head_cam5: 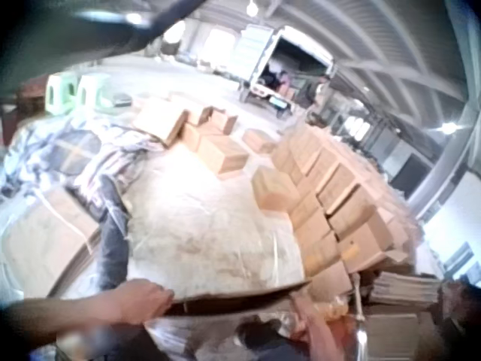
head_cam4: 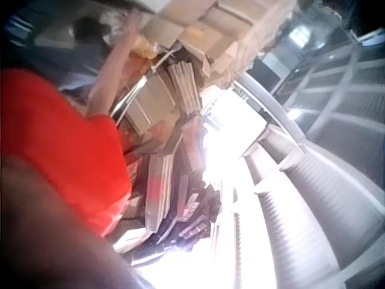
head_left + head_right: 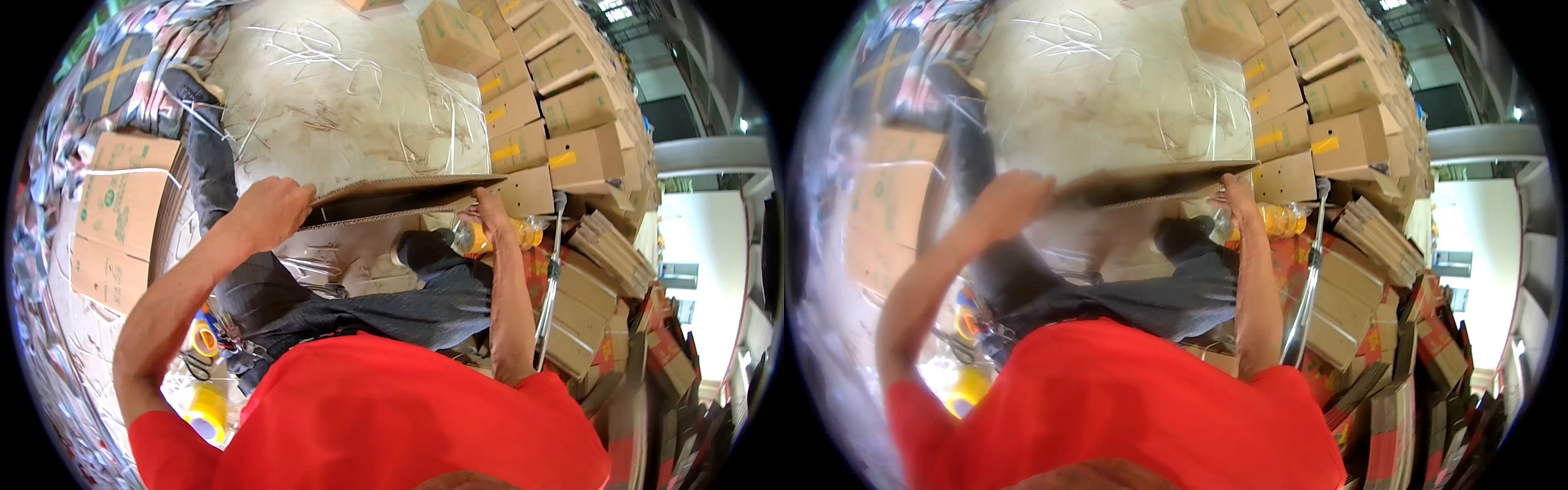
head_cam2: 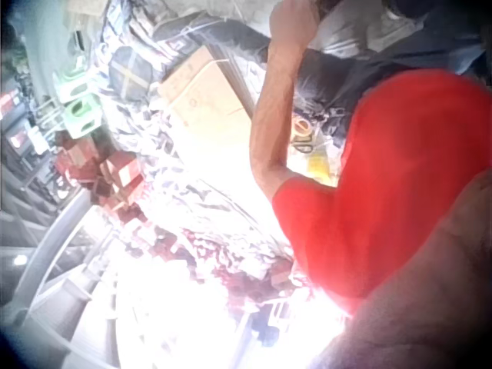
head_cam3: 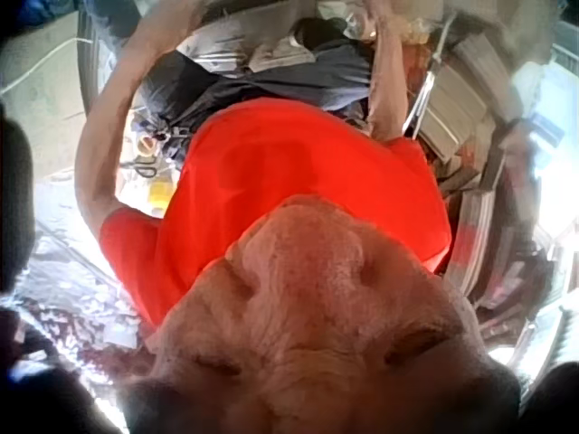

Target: The person sits on the floor and repeatedly folds flat cardboard sheets into small boxes, then seals them with a handheld tape dispenser. Finished boxes are placed in a growing stack nearby.

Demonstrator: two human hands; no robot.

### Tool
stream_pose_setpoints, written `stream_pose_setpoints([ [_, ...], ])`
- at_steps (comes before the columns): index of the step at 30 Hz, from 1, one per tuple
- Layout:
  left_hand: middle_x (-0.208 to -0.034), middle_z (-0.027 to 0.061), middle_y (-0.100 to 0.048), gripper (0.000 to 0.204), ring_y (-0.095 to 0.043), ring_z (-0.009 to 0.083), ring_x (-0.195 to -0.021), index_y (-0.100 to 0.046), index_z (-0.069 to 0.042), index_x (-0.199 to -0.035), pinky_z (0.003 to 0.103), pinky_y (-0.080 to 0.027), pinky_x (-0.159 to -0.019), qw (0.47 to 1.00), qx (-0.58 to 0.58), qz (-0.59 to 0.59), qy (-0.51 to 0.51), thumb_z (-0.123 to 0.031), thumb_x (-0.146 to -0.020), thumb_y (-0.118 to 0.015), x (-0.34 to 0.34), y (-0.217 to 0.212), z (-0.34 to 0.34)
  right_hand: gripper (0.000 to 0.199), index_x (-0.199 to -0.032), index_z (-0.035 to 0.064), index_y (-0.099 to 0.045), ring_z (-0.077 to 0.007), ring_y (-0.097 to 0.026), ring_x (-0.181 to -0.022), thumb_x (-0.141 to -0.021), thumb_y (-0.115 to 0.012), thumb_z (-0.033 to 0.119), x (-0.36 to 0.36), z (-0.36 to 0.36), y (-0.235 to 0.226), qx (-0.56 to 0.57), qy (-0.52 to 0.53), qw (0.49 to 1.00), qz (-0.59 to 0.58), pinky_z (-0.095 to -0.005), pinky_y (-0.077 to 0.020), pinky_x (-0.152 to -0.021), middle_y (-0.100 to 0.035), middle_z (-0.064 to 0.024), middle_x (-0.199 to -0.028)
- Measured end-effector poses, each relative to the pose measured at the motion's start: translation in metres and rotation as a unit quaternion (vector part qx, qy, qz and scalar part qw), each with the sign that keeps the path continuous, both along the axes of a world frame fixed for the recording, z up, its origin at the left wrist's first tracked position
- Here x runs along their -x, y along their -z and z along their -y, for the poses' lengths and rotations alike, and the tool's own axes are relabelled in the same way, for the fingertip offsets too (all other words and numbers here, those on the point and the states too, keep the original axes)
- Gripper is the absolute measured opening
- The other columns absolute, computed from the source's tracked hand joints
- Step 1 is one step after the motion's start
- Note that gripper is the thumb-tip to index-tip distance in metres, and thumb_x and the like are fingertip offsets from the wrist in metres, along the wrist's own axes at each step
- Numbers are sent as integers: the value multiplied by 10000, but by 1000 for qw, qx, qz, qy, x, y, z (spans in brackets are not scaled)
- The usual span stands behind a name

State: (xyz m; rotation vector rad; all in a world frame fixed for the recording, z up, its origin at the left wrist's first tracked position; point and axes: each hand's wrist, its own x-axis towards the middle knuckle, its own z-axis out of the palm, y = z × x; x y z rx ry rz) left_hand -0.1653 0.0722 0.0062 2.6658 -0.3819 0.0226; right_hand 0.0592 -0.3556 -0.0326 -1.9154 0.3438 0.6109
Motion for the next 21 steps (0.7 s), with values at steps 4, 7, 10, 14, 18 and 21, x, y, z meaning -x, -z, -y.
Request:
stream_pose_setpoints([
  [4, -791, 253, -690, 226, -692, 470, -770, -546, 11, -1070, 559, -552, -679, 993, -12, 8, -119, -101, -899, -645, -11, 0, -17, 397, -1297, -54, -584, -254, -642, -945, -1000, -522, 202, -1, -29, -41, 156, -217, 961, 75, -437, -602, -855, -656, -150, -1134],
  [7, -801, 253, -694, 322, -695, 476, -781, -472, 24, -1151, 563, -561, -695, 976, 20, 62, -209, -66, -889, -636, -25, -2, -31, 410, -1234, -84, -588, -352, -689, -1025, -958, -568, 218, -1, -60, -49, 229, -360, 882, 203, -458, -547, -904, -720, -234, -1105],
  [10, -814, 255, -704, 369, -712, 473, -814, -422, 30, -1194, 560, -578, -713, 961, -13, 33, -273, -45, -891, -619, -33, 0, -35, 431, -1222, -94, -575, -505, -646, -1141, -939, -582, 230, 6, -117, -65, 350, -450, 788, 234, -513, -526, -946, -657, -386, -1173],
  [14, -836, 250, -724, 365, -743, 431, -820, -433, 30, -1191, 526, -599, -697, 957, -46, 14, -286, -16, -879, -616, -46, 9, -20, 521, -1251, -136, -514, -490, -677, -1098, -944, -603, 274, 20, -162, -62, 455, -462, 734, 200, -522, -549, -934, -674, -379, -1152],
  [18, -830, 249, -732, 379, -751, 413, -843, -515, 46, -1187, 497, -605, -714, 973, -32, 19, -226, -96, -877, -680, -61, 31, 21, 609, -1301, -137, -480, -439, -728, -985, -960, -658, 335, 21, -176, -3, 476, -475, 694, 258, -508, -584, -878, -711, -336, -1067],
  [21, -826, 261, -727, 414, -746, 420, -899, -631, 61, -1109, 499, -597, -773, 992, 5, -58, -113, -280, -895, -727, -62, 53, 21, 634, -1376, -129, -444, -363, -745, -853, -997, -668, 328, 12, -181, 5, 372, -494, 777, 118, -450, -616, -758, -710, -274, -1011],
])
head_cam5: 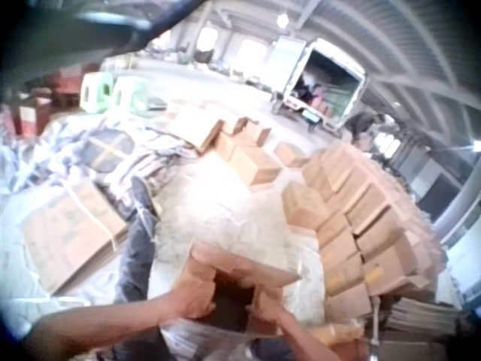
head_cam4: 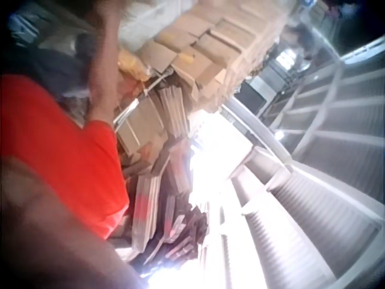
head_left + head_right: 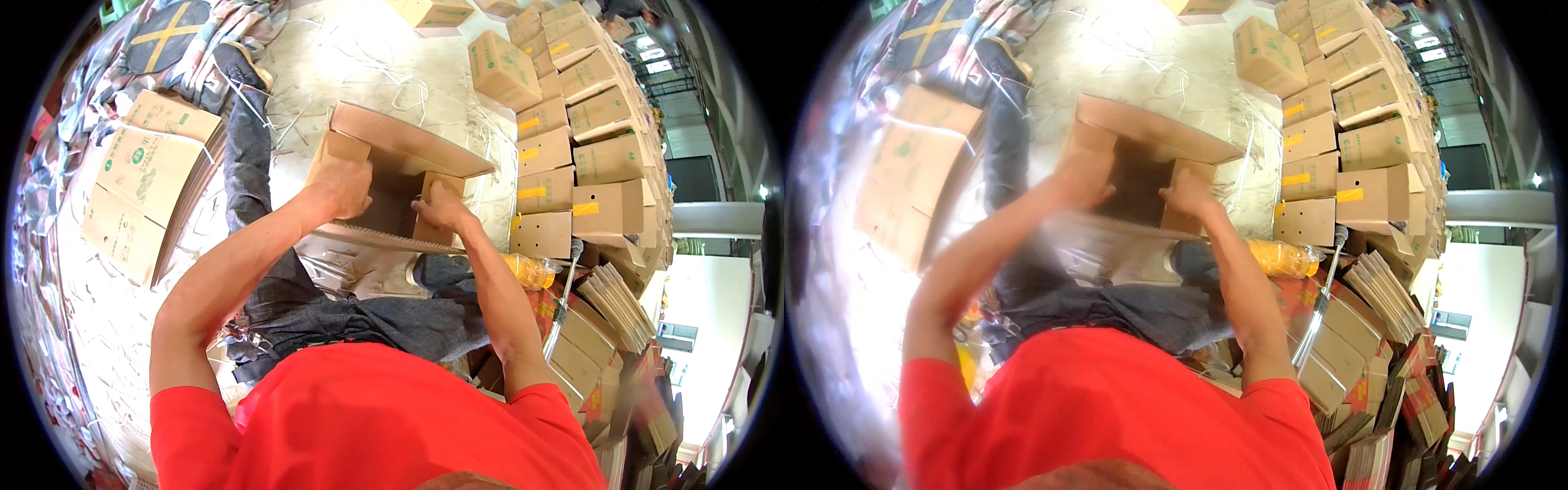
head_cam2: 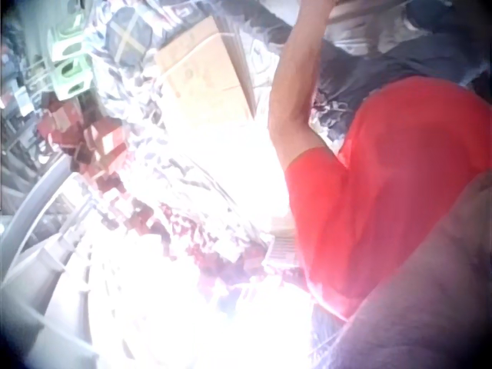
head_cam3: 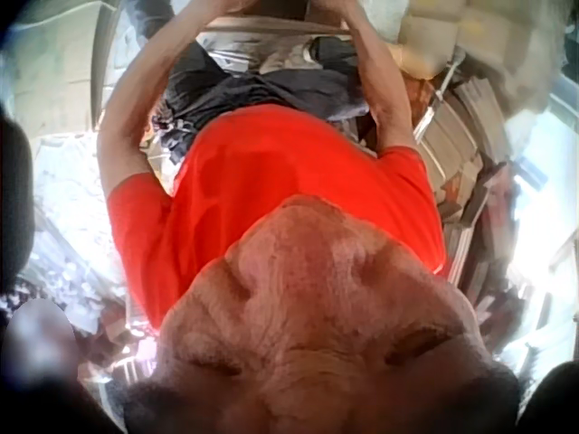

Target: The person sits on the floor and repeatedly folds flat cardboard sheets into small boxes, then seals them with a handheld tape dispenser. Finished boxes are placed in a growing stack nearby.

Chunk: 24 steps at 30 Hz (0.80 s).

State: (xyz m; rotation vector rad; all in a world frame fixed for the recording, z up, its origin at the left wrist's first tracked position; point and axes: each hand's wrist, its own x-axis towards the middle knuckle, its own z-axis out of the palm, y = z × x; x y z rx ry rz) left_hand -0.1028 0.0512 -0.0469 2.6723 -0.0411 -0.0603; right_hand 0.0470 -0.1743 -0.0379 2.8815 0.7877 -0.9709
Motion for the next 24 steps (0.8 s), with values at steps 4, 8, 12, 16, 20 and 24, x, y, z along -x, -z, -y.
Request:
stream_pose_setpoints([
  [4, -884, 260, -732, 538, -733, 437, -925, -696, 47, -1031, 499, -585, -805, 994, 93, -38, 48, -478, -911, -703, 21, -31, 0, 558, -1470, -84, -390, -282, -724, -760, -1068, -594, 245, -28, 30, 2, -207, 174, 919, -286, -387, -630, -653, -691, -174, -915],
  [8, -896, 237, -727, 577, -722, 436, -877, -689, 18, -1013, 503, -578, -775, 991, 55, -38, 116, -553, -930, -666, 49, -58, 2, 525, -1513, -52, -344, -303, -732, -865, -1092, -541, 192, -28, 56, 13, -346, 281, 821, -356, -409, -646, -786, -679, -199, -987],
  [12, -848, 216, -708, 566, -714, 418, -844, -676, -1, -977, 513, -566, -742, 988, 15, 55, 145, -565, -932, -654, 28, -50, -4, 479, -1444, -48, -372, -347, -713, -1019, -1081, -559, 202, -28, 73, 24, -480, 360, 708, -373, -459, -610, -917, -641, -239, -1090],
  [16, -803, 154, -676, 500, -693, 391, -806, -683, -30, -934, 488, -554, -731, 990, -14, 73, 118, -527, -895, -705, -11, -14, -18, 434, -1391, -30, -417, -351, -696, -1031, -1091, -548, 255, -38, 102, 43, -589, 403, 629, -308, -473, -595, -931, -632, -212, -1156],
  [20, -849, 136, -666, 469, -676, 372, -878, -661, -44, -927, 465, -533, -804, 974, 28, 192, 115, -504, -865, -722, -25, 13, -15, 430, -1405, -26, -466, -248, -656, -1121, -1095, -534, 263, -12, 104, 53, -546, 346, 758, 89, -367, -530, -991, -660, -167, -1192],
  [24, -872, 134, -657, 453, -666, 364, -896, -627, -52, -918, 463, -516, -833, 976, -2, 196, 99, -486, -850, -734, -27, 19, -11, 487, -1398, -7, -555, -218, -630, -1165, -1021, -662, 282, 38, 101, 67, -430, 254, 866, 18, -364, -494, -1004, -681, -143, -1284],
])
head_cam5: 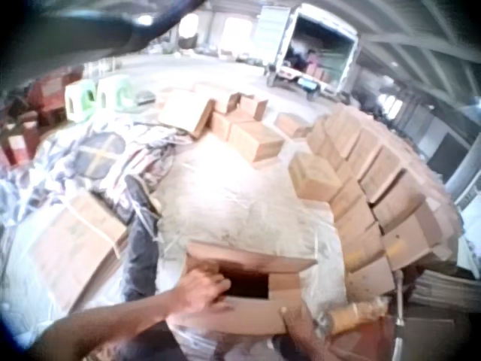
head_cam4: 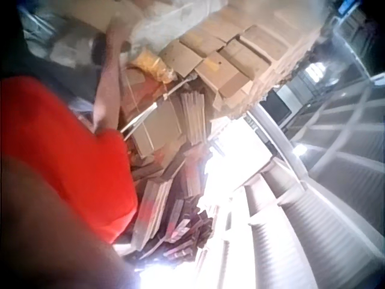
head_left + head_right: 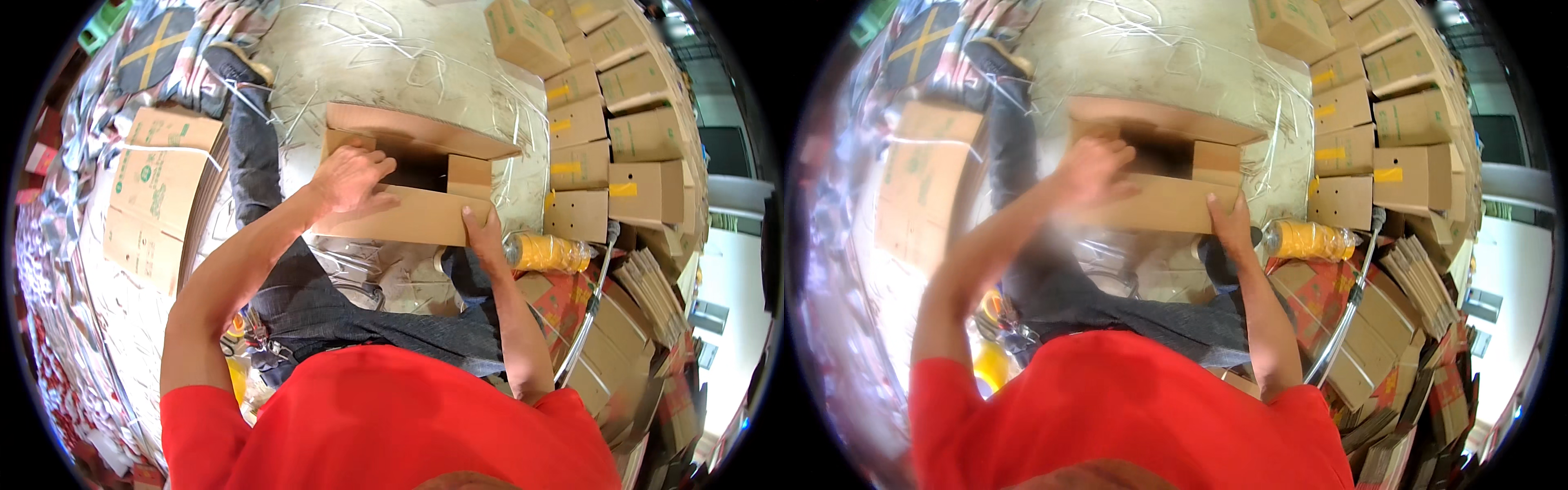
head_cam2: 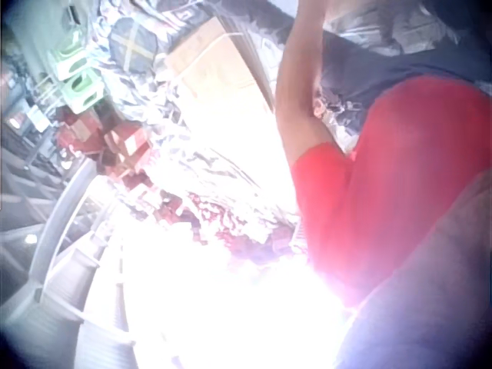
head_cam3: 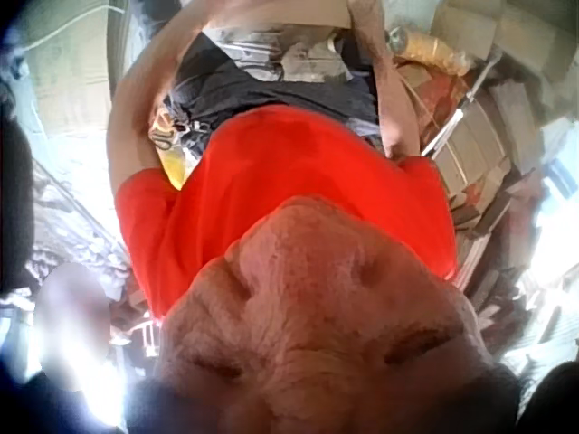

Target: The person sits on the floor and repeatedly folds flat cardboard sheets into small boxes, then seals them with a handheld tape dispenser. Finished boxes are placed in a growing stack nearby.

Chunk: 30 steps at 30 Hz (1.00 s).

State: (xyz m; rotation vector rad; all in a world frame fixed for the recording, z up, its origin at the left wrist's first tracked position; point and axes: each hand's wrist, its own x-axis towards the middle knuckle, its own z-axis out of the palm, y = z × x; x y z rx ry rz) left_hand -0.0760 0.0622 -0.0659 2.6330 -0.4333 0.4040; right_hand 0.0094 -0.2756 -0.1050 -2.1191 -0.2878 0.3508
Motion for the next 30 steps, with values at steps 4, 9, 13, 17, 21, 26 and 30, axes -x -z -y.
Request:
stream_pose_setpoints([
  [4, -942, 138, -641, 445, -645, 345, -960, -619, -61, -980, 459, -489, -873, 999, -15, -32, -9, -467, -849, -742, -4, -7, 10, 433, -1318, 7, -632, -228, -668, -1075, -988, -713, 275, 5, 2, 0, -49, 38, 996, -58, -378, -526, -953, -720, -134, -1181],
  [9, -1101, 118, -621, 469, -564, 318, -1136, -650, -90, -1135, 428, -440, -966, 985, -48, 153, 60, -425, -835, -782, -50, -77, 45, 462, -1380, -18, -595, -177, -636, -1099, -1009, -686, 243, 4, -2, 7, -94, 41, 994, -31, -347, -518, -978, -701, -110, -1221],
  [13, -1184, 166, -655, 564, -614, 379, -1116, -645, -117, -1314, 495, -469, -978, 989, -79, 99, 77, -490, -897, -722, -136, -77, 39, 462, -1355, -8, -610, -190, -658, -1067, -985, -721, 246, 3, 2, 7, -70, 36, 997, 0, -357, -533, -950, -716, -123, -1191],
  [17, -1247, 225, -666, 557, -658, 471, -1060, -553, -182, -1492, 586, -493, -952, 972, -3, -197, 125, -461, -1010, -589, -169, -32, 37, 457, -1320, -11, -626, -208, -672, -1051, -971, -738, 261, 7, -14, -11, -87, 44, 995, 12, -366, -538, -938, -726, -149, -1164],
  [21, -1360, 244, -628, 510, -643, 498, -1118, -491, -265, -1558, 615, -481, -983, 961, -12, -228, 158, -389, -1063, -509, -127, -49, 57, 517, -1357, -16, -583, -258, -687, -1064, -963, -732, 284, 7, -1, -4, -70, 23, 997, 18, -390, -534, -945, -721, -180, -1170],
  [26, -1535, 210, -507, 516, -528, 491, -1299, -473, -379, -1569, 625, -407, -1080, 987, -99, -11, 128, -399, -1055, -509, -72, 3, 63, 578, -1411, -25, -520, -306, -685, -1110, -968, -705, 297, 8, -7, 2, -28, 13, 994, 102, -416, -533, -956, -704, -207, -1205],
  [30, -1581, 189, -468, 496, -489, 487, -1332, -506, -404, -1545, 606, -365, -1129, 990, -84, -5, 116, -424, -1049, -506, -70, 27, 64, 646, -1430, -39, -493, -334, -682, -1144, -953, -718, 334, 9, -4, -2, -48, -2, 991, 124, -427, -535, -974, -697, -237, -1223],
])
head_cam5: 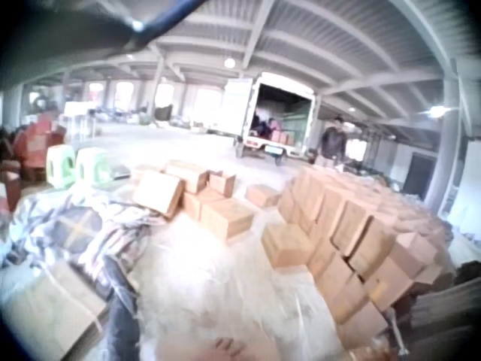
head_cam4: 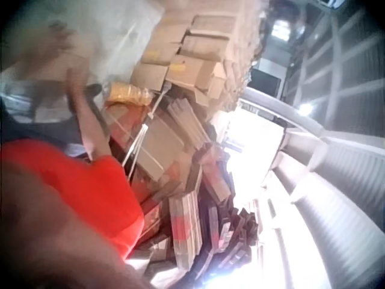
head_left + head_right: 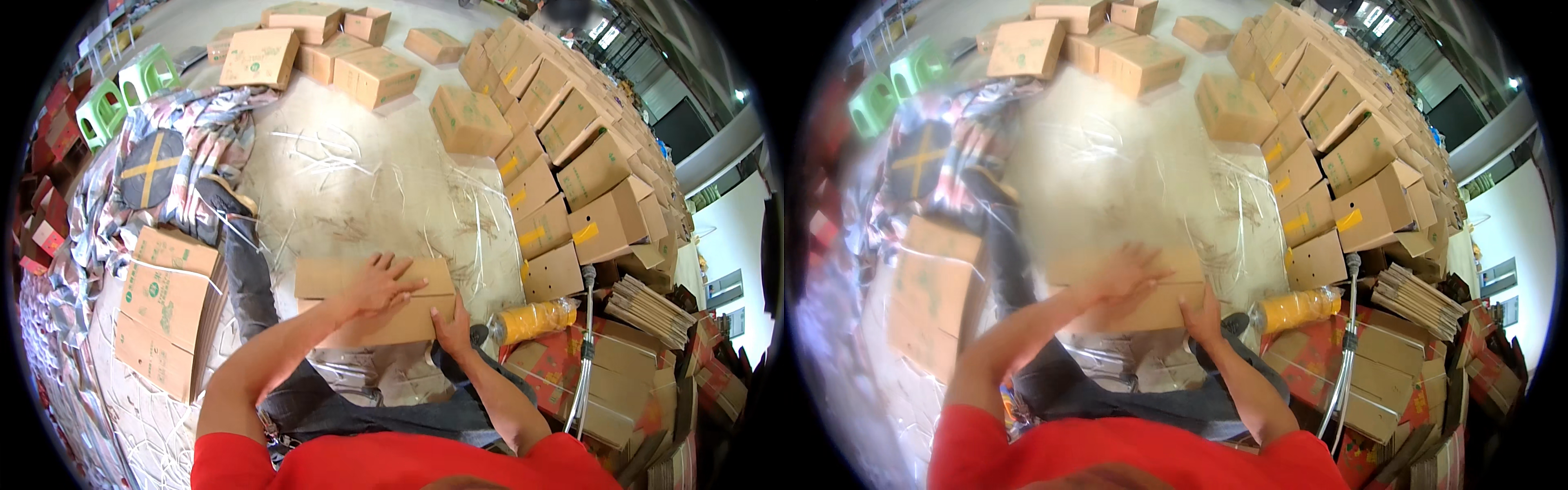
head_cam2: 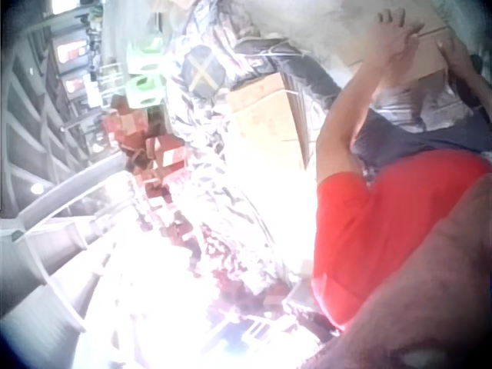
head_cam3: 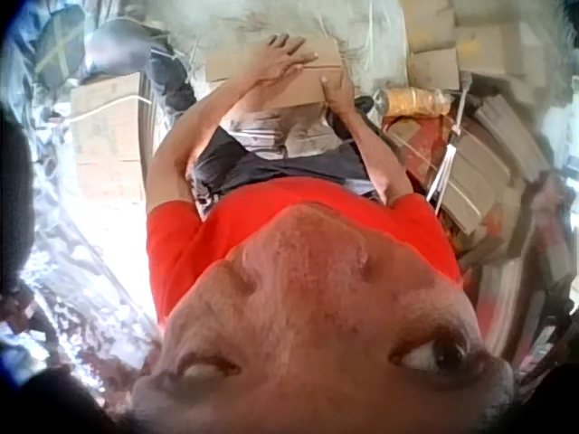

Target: The person sits on the floor and repeatedly folds flat cardboard sheets into small boxes, then seals them with a handheld tape dispenser. Finished boxes are placed in a growing stack nearby.

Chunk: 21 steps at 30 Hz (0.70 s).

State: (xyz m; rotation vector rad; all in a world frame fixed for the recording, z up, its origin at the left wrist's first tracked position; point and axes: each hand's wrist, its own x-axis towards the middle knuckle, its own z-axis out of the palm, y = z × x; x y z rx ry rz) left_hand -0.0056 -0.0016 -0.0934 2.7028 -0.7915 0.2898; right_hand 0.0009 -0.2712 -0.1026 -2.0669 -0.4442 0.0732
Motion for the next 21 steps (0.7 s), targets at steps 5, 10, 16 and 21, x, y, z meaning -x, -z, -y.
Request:
stream_pose_setpoints([
  [5, -1577, 161, -482, 463, -458, 452, -1373, -559, -378, -1507, 578, -346, -1153, 999, 37, -37, -6, -416, -1049, -514, 7, -18, 0, 665, -1404, -13, -544, -383, -688, -1121, -898, -762, 360, 6, 3, 8, 14, 62, 998, 7, -450, -535, -985, -707, -243, -1205],
  [10, -1589, 144, -468, 438, -457, 429, -1384, -569, -356, -1496, 573, -345, -1161, 999, 22, -25, -22, -356, -1062, -512, 15, -36, -4, 591, -1378, -2, -539, -396, -681, -1103, -914, -745, 300, -1, -4, 0, -24, 20, 999, -16, -447, -531, -954, -692, -245, -1197],
  [16, -1616, 141, -432, 482, -394, 436, -1455, -524, -341, -1530, 599, -294, -1201, 998, -10, -20, -61, -375, -1050, -532, 24, -41, 8, 592, -1448, 3, -496, -408, -642, -1189, -960, -694, 274, 2, -1, -1, 23, 30, 997, -68, -446, -493, -1031, -659, -253, -1277],
  [21, -1631, 171, -402, 517, -369, 460, -1469, -497, -316, -1552, 627, -254, -1217, 998, -20, -8, -63, -408, -1044, -527, 22, -17, 7, 589, -1544, -21, -412, -354, -519, -1383, -1088, -506, 339, -10, 15, 17, 18, -30, 986, -160, -430, -376, -1168, -551, -237, -1487],
])
